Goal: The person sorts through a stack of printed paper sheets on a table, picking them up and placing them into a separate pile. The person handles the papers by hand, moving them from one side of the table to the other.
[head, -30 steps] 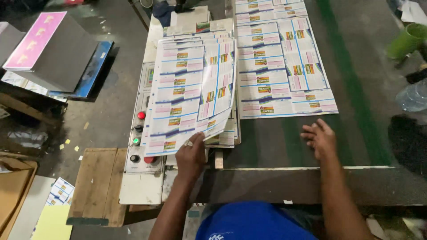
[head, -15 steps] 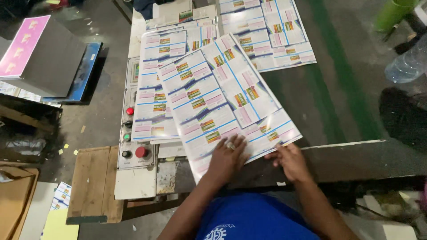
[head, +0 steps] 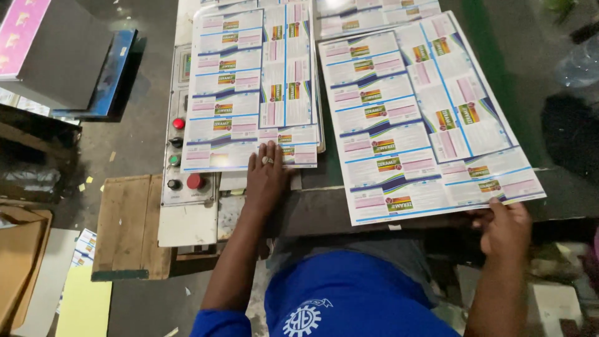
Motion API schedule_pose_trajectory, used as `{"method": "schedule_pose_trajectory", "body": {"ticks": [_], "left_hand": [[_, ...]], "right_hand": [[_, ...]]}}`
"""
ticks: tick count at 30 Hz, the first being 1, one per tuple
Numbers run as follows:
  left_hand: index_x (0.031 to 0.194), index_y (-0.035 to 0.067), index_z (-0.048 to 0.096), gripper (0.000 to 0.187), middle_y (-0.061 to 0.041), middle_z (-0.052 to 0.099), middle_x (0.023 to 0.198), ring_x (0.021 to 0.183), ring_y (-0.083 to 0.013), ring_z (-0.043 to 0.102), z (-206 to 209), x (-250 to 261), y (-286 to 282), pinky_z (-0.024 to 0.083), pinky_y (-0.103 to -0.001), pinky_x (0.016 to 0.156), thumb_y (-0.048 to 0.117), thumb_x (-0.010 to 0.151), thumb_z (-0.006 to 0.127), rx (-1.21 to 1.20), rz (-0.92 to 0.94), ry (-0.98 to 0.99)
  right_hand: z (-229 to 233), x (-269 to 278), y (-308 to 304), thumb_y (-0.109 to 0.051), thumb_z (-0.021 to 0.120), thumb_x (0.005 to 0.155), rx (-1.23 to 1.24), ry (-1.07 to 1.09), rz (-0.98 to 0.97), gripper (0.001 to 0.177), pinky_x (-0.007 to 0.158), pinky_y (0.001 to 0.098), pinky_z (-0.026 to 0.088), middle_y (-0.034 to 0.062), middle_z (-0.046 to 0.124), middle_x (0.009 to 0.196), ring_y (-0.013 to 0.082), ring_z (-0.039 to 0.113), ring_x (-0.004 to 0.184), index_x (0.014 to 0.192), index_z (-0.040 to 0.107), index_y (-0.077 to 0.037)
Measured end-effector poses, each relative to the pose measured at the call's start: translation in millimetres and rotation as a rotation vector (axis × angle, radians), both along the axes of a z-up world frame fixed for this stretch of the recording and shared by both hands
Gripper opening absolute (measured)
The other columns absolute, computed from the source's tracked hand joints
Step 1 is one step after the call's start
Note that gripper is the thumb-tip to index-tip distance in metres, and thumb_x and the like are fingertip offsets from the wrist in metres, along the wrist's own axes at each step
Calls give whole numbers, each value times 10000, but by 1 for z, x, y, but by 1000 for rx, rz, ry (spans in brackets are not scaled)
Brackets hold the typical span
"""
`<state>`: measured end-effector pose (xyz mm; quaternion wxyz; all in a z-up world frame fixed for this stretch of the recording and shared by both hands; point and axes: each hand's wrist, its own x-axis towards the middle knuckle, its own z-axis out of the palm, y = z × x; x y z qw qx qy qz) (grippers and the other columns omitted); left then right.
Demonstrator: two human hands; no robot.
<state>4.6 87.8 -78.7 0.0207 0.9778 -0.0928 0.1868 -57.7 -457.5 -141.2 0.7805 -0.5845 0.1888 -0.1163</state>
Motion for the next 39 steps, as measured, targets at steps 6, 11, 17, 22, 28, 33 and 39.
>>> {"method": "schedule_pose_trajectory", "body": {"ticks": [6, 11, 17, 22, 28, 33, 39], "left_hand": [[1268, 12, 618, 356, -213, 664, 1380, 1292, -369, 636, 27, 2, 8, 515, -477, 1017, 116, 930, 577, -59, -118, -45], [1061, 72, 658, 126, -173, 746, 1165, 1103, -338, 720, 25, 4, 4, 566, -460, 848, 128, 978, 581, -136, -93, -124], [1042, 96, 664, 121, -159, 766, 1058, 983, -352, 741, 23, 5, 3, 576, -486, 751, 126, 972, 570, -173, -45, -149], [1097, 111, 692, 155, -176, 762, 1010, 815, -386, 729, 49, -5, -4, 565, -503, 674, 148, 989, 586, -265, 40, -36], [1194, 41, 698, 270, -197, 746, 1118, 1013, -375, 729, 58, -44, -63, 580, -471, 871, 55, 928, 654, -471, -248, -356], [1186, 14, 682, 334, -177, 724, 1197, 1142, -352, 699, 57, -67, -138, 542, -453, 992, 124, 873, 720, -475, -417, -205], [1199, 13, 662, 403, -194, 675, 1269, 1250, -381, 616, 51, -48, -120, 458, -512, 1071, 283, 907, 729, -385, -472, -127]], "right_hand": [[15, 9, 9, -97, 545, 1085, -101, 78, 108, 228, 520, 260, 488, 82, 720, 1072, 185, 706, 775, 1306, 587, -59], [27, 72, 31, -146, 532, 1085, -162, 131, 247, 224, 496, 271, 480, 105, 724, 1054, 217, 730, 783, 1275, 576, -36], [26, 181, 63, -209, 524, 1104, -156, 126, 312, 270, 508, 269, 469, 121, 693, 1071, 209, 737, 799, 1304, 558, -31], [62, 165, 89, -252, 491, 1112, -178, 172, 287, 379, 585, 279, 500, 132, 725, 1134, 189, 725, 862, 1431, 529, -52], [57, 79, 152, -236, 554, 1001, -132, 262, 497, 554, 572, 317, 503, 167, 747, 1155, 226, 703, 828, 1526, 486, -75], [58, 23, 208, -225, 604, 962, 91, 122, 774, 419, 609, 311, 570, 28, 703, 1155, 121, 676, 906, 1351, 559, -75], [43, 32, 165, -177, 629, 996, 86, 101, 373, 279, 526, 312, 515, 71, 703, 1030, 145, 639, 757, 1245, 612, -53]]}}
